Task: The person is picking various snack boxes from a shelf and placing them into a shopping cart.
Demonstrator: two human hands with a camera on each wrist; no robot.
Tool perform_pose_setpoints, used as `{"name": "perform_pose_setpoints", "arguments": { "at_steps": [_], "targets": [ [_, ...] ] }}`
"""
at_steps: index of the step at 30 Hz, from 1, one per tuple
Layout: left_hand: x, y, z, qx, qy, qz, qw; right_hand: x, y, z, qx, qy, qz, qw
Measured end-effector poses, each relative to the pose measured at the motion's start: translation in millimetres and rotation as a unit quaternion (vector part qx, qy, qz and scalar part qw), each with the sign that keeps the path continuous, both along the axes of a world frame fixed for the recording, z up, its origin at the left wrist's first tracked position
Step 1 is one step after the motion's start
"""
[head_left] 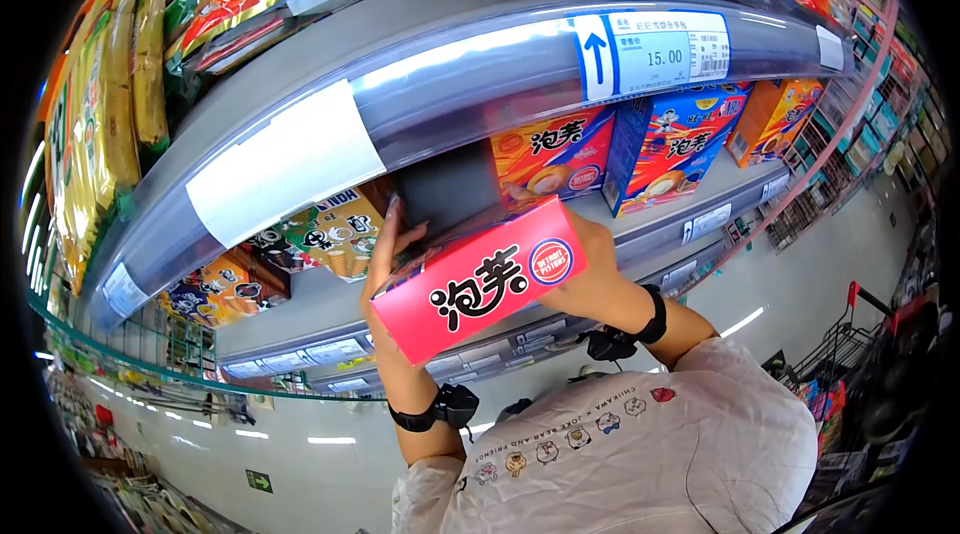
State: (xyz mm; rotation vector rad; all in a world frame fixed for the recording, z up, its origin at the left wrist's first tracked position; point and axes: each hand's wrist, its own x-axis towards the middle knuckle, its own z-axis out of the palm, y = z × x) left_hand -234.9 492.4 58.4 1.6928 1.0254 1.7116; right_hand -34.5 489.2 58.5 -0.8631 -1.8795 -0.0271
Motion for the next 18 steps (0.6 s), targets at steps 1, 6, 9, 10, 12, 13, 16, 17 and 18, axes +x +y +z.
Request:
{"name": "perform_pose_setpoints", "arguments": {
  "at_steps": [1, 6, 9, 10, 12, 13, 16, 17, 18],
  "targets": [
    [0, 0, 1, -0.014, 0.003, 0.0, 1.0, 0, 0, 0, -0.018, 0.008, 0.002, 1.0],
    [-4, 2, 1, -0.021, -0.003, -0.03, 0.999, 1, -2, -1, -0.081, 0.03, 0.008, 0.996],
    [-7, 2, 1, 0.013, 0.059, -0.016, 0.998, 5, -1, -2, -0.09, 0.005, 0.008, 0.996],
    [-7, 2, 1, 0.024, 0.077, -0.008, 0.997, 6, 0, -5, -0.095, 0.0, 0.005, 0.995],
    [-6, -1, 3, 0.005, 0.03, -0.038, 0.999, 5, -1, -5, -0.107, -0.007, 0.001, 0.994],
    [-5, -2, 3, -0.004, 0.007, -0.053, 0.999, 5, -2, -1, -0.114, -0.008, 0.001, 0.993],
    [-8, -3, 3, -0.035, -0.036, -0.112, 0.992, 6, -2, 1, -0.124, -0.017, 0.0, 0.992],
    [-7, -5, 7, -0.056, -0.016, -0.095, 0.994, 6, -2, 1, -0.125, -0.017, 0.003, 0.992],
    [-7, -6, 9, -0.041, -0.013, -0.095, 0.995, 7, -2, 1, -0.125, -0.017, 0.006, 0.992]
  ]
}}
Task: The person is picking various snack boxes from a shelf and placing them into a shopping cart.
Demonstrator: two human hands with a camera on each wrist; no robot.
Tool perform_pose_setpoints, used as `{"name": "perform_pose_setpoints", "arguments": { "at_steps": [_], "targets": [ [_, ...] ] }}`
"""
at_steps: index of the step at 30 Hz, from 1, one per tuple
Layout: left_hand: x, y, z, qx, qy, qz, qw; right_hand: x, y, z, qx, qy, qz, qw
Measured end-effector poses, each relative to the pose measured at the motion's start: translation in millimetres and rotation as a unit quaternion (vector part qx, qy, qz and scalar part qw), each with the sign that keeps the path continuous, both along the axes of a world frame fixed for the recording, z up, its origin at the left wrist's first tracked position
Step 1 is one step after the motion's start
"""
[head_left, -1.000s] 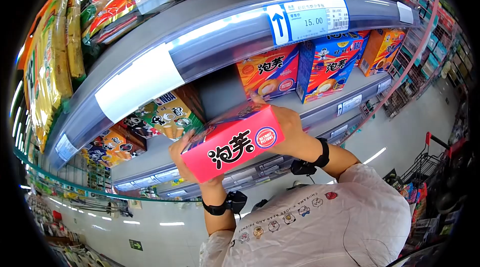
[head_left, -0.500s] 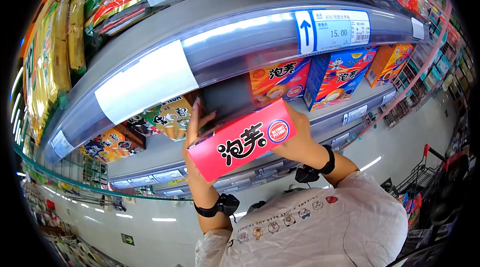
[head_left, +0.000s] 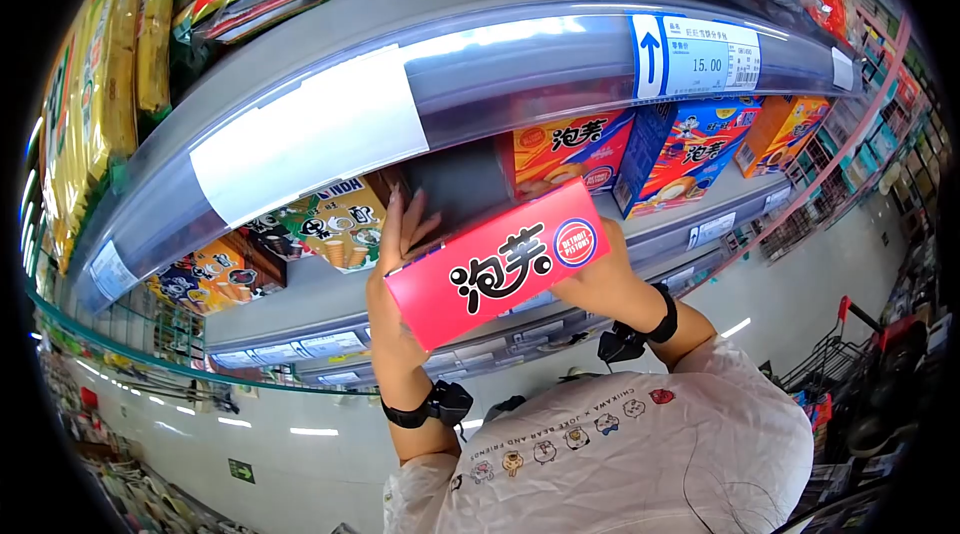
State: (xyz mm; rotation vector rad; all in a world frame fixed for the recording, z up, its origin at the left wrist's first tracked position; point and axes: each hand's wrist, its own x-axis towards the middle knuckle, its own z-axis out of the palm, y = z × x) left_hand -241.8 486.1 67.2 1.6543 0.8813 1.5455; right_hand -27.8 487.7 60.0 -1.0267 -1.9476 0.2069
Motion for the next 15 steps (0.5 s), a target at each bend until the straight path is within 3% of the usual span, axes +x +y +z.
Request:
{"name": "perform_pose_setpoints", "arguments": {
  "at_steps": [2, 5, 8, 9, 12, 15],
  "targets": [
    [0, -2, 1, 0.03, 0.004, 0.001, 1.0, -1, 0, 1, -0.002, 0.007, 0.004, 1.0],
    [-15, 6, -40, 0.207, 0.001, 0.089, 0.974, -11, 1, 1, -0.009, 0.004, -0.023, 1.0],
    [-16, 2, -43, 0.24, 0.078, 0.216, 0.943, -19, 0, 4, 0.032, -0.024, -0.051, 0.998],
    [-17, 0, -46, 0.198, 0.045, 0.178, 0.963, -20, 0, 4, 0.06, -0.028, -0.057, 0.996],
    [-15, 0, -43, 0.249, 0.077, 0.264, 0.929, -19, 0, 2, 0.082, -0.032, -0.058, 0.994],
    [-10, 1, -39, 0.285, 0.025, 0.275, 0.918, -19, 0, 0, 0.076, -0.03, -0.064, 0.995]
  ]
}}
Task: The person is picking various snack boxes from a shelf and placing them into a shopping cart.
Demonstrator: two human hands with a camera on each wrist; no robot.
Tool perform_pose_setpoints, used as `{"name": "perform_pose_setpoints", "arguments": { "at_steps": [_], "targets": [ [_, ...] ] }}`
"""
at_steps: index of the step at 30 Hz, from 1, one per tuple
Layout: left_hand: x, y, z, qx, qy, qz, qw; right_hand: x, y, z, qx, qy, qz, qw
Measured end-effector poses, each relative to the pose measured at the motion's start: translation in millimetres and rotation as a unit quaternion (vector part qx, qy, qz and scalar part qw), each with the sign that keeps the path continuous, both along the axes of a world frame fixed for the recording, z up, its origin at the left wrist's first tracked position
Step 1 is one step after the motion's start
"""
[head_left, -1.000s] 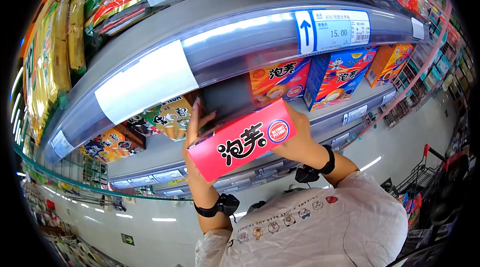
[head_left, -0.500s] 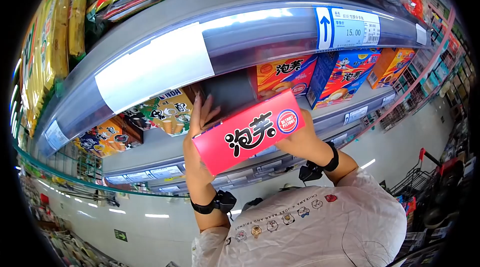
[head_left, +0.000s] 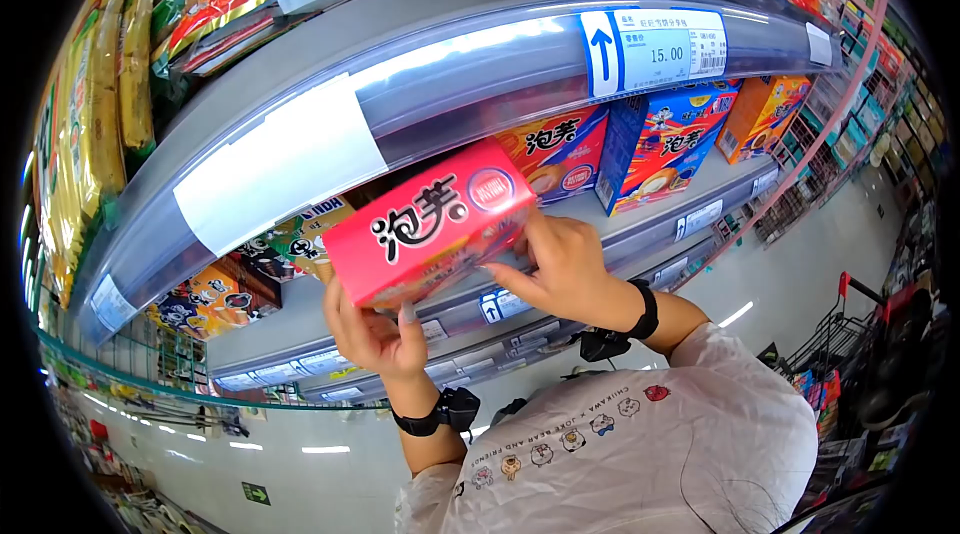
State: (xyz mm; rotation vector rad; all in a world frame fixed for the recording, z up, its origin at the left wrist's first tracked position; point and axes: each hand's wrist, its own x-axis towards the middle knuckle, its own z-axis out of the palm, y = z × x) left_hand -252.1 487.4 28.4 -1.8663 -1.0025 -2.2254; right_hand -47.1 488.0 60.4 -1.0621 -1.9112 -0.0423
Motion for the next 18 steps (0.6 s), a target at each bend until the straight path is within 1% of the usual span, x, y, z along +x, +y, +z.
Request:
{"name": "perform_pose_setpoints", "arguments": {
  "at_steps": [1, 2, 6, 8, 11, 12, 14, 18],
  "targets": [
    [1.4, 0.4, 0.3, 0.008, -0.016, -0.005, 1.0, -0.2, -0.1, -0.2, 0.003, 0.007, 0.001, 1.0],
    [-1.0, 0.4, -0.2, 0.002, 0.012, -0.019, 1.0, -0.8, 0.0, 0.0, 0.006, 0.014, 0.003, 1.0],
    [-0.9, 2.0, 1.2, 0.026, 0.043, 0.019, 0.999, -2.0, 3.0, -1.2, 0.055, 0.017, 0.008, 0.998],
    [1.8, 3.5, 2.4, 0.04, 0.04, 0.036, 0.998, -1.9, 3.0, -1.5, 0.044, 0.024, 0.011, 0.999],
    [-1.6, -2.7, 4.5, 0.019, 0.081, 0.03, 0.996, -0.2, 5.4, -3.1, 0.037, 0.021, 0.014, 0.999],
    [-0.2, -2.1, 4.7, 0.027, 0.079, 0.033, 0.996, 0.7, 4.9, -4.7, 0.034, 0.018, 0.013, 0.999],
    [2.8, 2.9, 7.4, 0.047, 0.076, 0.039, 0.995, 1.7, 4.7, -7.0, 0.043, 0.019, 0.001, 0.999],
    [2.5, -1.1, 8.3, 0.025, 0.094, 0.028, 0.995, 1.2, 2.8, -5.8, 0.077, -0.004, -0.033, 0.996]
  ]
}}
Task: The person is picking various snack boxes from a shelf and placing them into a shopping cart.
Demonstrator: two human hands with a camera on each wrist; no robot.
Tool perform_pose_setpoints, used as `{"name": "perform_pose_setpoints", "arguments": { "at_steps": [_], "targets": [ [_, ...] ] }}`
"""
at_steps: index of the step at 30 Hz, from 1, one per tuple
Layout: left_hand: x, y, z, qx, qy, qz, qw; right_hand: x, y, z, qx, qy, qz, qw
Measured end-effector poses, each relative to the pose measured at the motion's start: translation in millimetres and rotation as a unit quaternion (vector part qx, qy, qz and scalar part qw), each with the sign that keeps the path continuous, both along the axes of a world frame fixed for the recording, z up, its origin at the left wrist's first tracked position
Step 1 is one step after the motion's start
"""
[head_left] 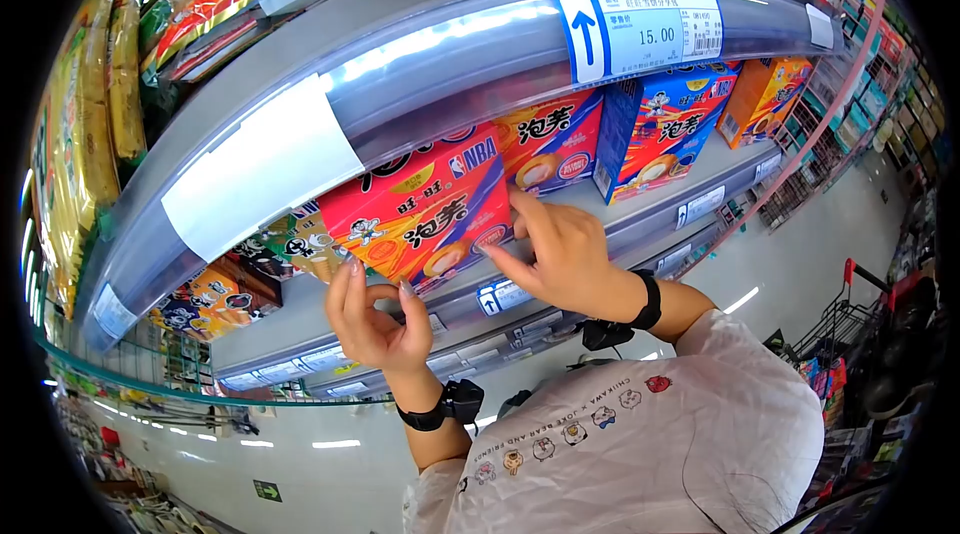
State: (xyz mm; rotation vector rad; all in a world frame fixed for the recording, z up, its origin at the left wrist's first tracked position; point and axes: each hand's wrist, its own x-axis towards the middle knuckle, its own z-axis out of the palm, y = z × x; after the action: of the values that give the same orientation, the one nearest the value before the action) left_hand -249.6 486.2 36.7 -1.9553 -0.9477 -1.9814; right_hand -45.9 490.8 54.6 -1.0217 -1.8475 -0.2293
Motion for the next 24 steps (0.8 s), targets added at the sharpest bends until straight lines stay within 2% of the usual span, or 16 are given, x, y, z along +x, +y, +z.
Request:
{"name": "perform_pose_setpoints", "arguments": {
  "at_steps": [5, 20, 24],
  "targets": [
    [-5, 2, -3, 0.0, 0.034, 0.058, 0.998, -1, -1, 0, 0.014, -0.005, -0.01, 1.0],
    [-2, -2, 1, -0.067, -0.031, -0.019, 0.997, -4, 2, -5, 0.026, 0.006, 0.01, 1.0],
    [-5, -2, 1, -0.053, -0.004, -0.024, 0.998, -4, 3, -10, 0.037, 0.016, 0.005, 0.999]
  ]
}}
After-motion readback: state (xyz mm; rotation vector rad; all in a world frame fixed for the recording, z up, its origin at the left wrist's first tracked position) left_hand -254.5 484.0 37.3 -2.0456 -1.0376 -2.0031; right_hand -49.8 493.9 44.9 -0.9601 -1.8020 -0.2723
